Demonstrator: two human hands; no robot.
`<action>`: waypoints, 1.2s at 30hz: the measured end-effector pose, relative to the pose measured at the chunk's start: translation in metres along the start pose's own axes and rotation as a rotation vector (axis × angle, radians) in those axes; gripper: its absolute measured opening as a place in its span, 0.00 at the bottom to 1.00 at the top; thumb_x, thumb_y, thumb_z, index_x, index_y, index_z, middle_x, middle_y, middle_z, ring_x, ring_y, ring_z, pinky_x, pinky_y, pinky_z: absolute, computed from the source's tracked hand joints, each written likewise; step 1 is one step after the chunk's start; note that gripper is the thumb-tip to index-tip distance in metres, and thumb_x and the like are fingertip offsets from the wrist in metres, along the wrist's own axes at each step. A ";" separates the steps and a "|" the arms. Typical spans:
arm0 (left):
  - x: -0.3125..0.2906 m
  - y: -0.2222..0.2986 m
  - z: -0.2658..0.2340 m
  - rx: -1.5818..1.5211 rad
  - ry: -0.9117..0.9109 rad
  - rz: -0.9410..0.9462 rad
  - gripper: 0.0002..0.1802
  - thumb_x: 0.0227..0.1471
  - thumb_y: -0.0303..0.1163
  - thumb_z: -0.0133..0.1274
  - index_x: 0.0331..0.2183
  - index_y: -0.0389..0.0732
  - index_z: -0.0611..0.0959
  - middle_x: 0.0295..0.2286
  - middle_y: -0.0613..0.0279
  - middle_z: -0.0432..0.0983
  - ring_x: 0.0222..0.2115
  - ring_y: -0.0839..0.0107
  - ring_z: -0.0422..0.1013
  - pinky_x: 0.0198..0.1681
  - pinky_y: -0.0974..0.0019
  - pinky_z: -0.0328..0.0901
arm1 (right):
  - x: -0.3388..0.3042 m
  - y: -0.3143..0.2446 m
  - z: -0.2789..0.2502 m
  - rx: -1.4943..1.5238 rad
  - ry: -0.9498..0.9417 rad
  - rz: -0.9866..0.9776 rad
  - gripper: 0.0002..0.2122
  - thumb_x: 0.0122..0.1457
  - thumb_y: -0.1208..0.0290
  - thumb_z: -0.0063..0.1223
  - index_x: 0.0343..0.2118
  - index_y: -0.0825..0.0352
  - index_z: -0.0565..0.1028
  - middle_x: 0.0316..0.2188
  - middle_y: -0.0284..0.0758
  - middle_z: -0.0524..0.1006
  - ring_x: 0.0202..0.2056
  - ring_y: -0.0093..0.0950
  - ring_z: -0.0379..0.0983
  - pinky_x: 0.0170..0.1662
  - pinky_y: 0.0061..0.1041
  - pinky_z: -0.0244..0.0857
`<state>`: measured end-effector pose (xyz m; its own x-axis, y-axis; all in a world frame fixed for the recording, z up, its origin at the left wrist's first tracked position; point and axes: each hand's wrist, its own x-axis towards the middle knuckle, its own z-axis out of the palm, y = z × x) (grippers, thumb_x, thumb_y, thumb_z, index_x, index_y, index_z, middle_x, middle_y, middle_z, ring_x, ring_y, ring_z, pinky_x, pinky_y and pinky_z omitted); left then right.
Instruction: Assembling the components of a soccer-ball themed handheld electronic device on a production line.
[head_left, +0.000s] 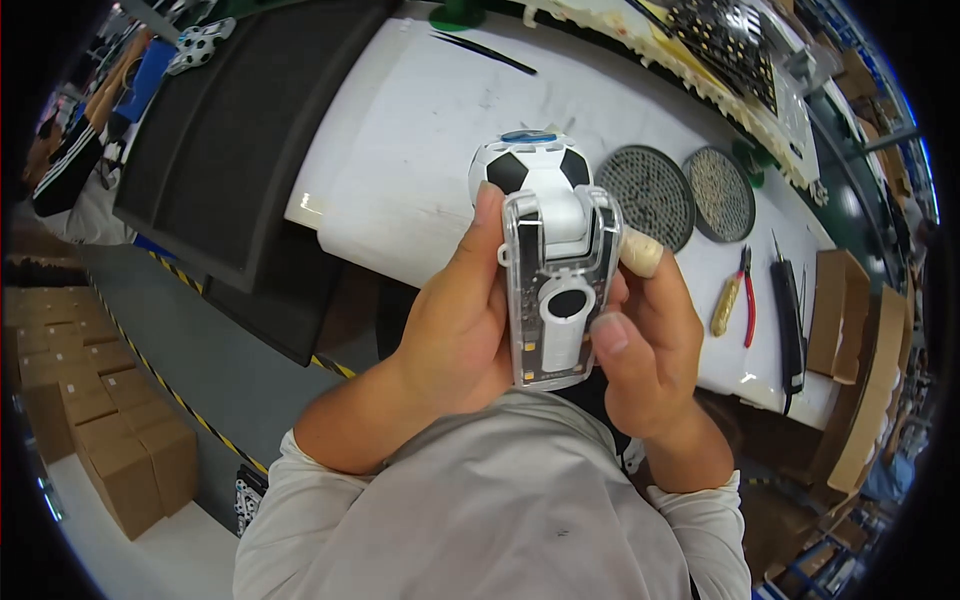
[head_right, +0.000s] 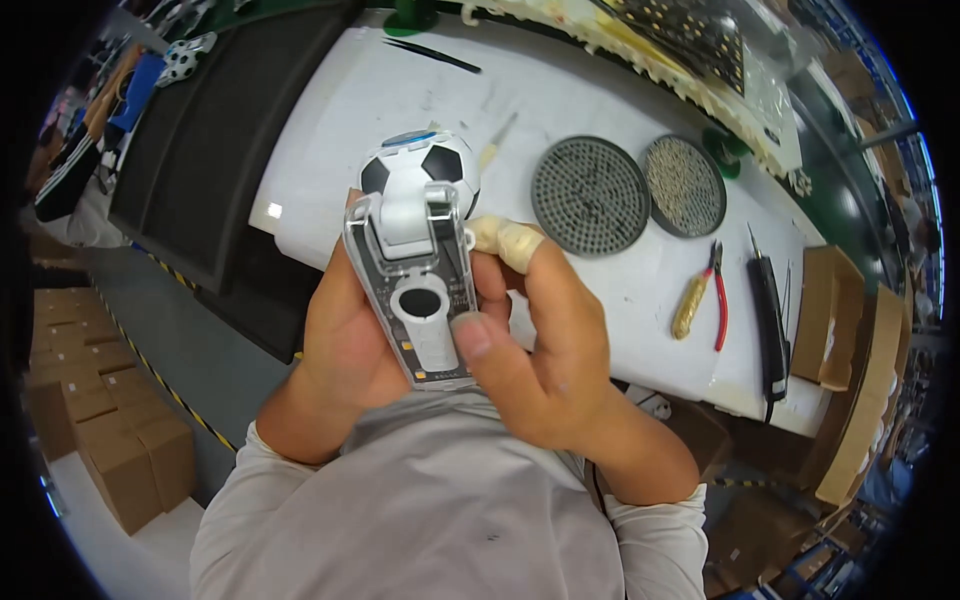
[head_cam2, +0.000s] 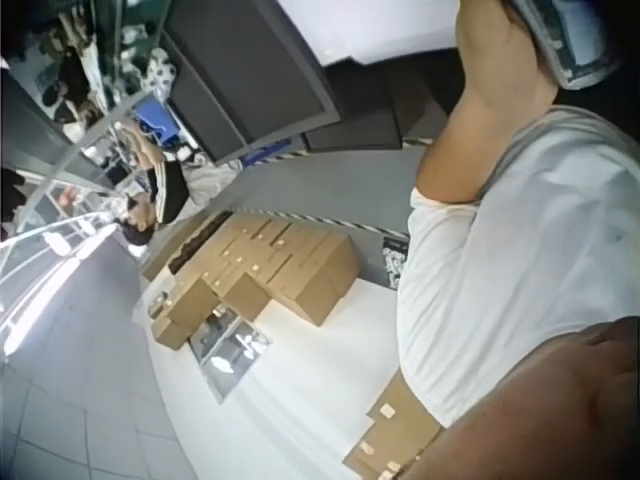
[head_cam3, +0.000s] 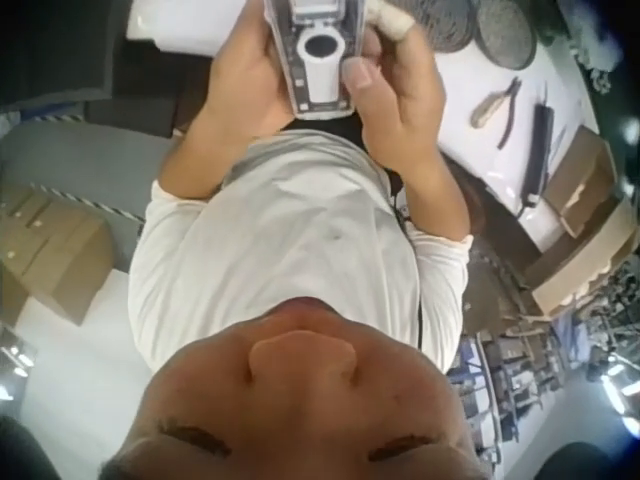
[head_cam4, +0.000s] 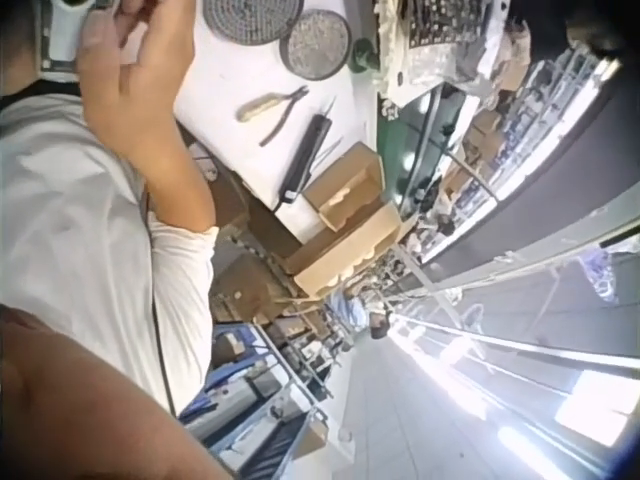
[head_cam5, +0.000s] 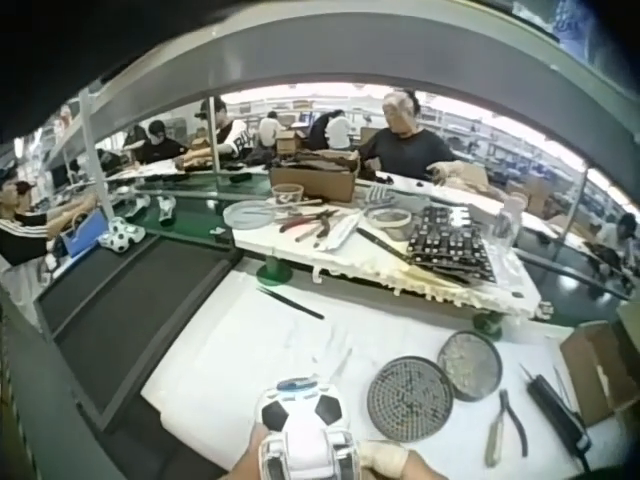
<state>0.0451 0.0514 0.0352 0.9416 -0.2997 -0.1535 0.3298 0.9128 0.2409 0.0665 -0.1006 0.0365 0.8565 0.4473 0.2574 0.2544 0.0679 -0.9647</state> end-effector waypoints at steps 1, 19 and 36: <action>0.003 -0.004 -0.002 0.032 -0.034 -0.011 0.41 0.61 0.60 0.23 0.44 0.31 0.75 0.34 0.49 0.77 0.32 0.60 0.75 0.39 0.60 0.71 | -0.004 0.005 -0.001 0.018 0.007 -0.077 0.20 0.58 0.74 0.47 0.52 0.77 0.62 0.39 0.38 0.70 0.31 0.15 0.64 0.33 0.18 0.61; 0.001 -0.038 -0.008 0.186 -0.022 0.003 0.34 0.63 0.57 0.27 0.47 0.37 0.73 0.39 0.59 0.75 0.39 0.71 0.73 0.45 0.68 0.68 | -0.033 0.012 -0.004 0.376 0.074 0.042 0.26 0.61 0.74 0.45 0.57 0.80 0.50 0.51 0.48 0.67 0.50 0.24 0.64 0.53 0.22 0.58; 0.003 -0.045 -0.005 0.707 -0.033 0.057 0.38 0.62 0.59 0.24 0.53 0.35 0.68 0.46 0.57 0.71 0.46 0.71 0.68 0.51 0.68 0.62 | -0.036 -0.002 -0.011 0.034 0.133 0.116 0.27 0.58 0.60 0.53 0.52 0.76 0.59 0.43 0.38 0.71 0.40 0.19 0.68 0.42 0.17 0.63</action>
<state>0.0324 0.0107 0.0188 0.9565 -0.2754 -0.0959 0.2347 0.5319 0.8136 0.0403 -0.1265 0.0298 0.9317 0.3322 0.1468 0.1366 0.0539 -0.9892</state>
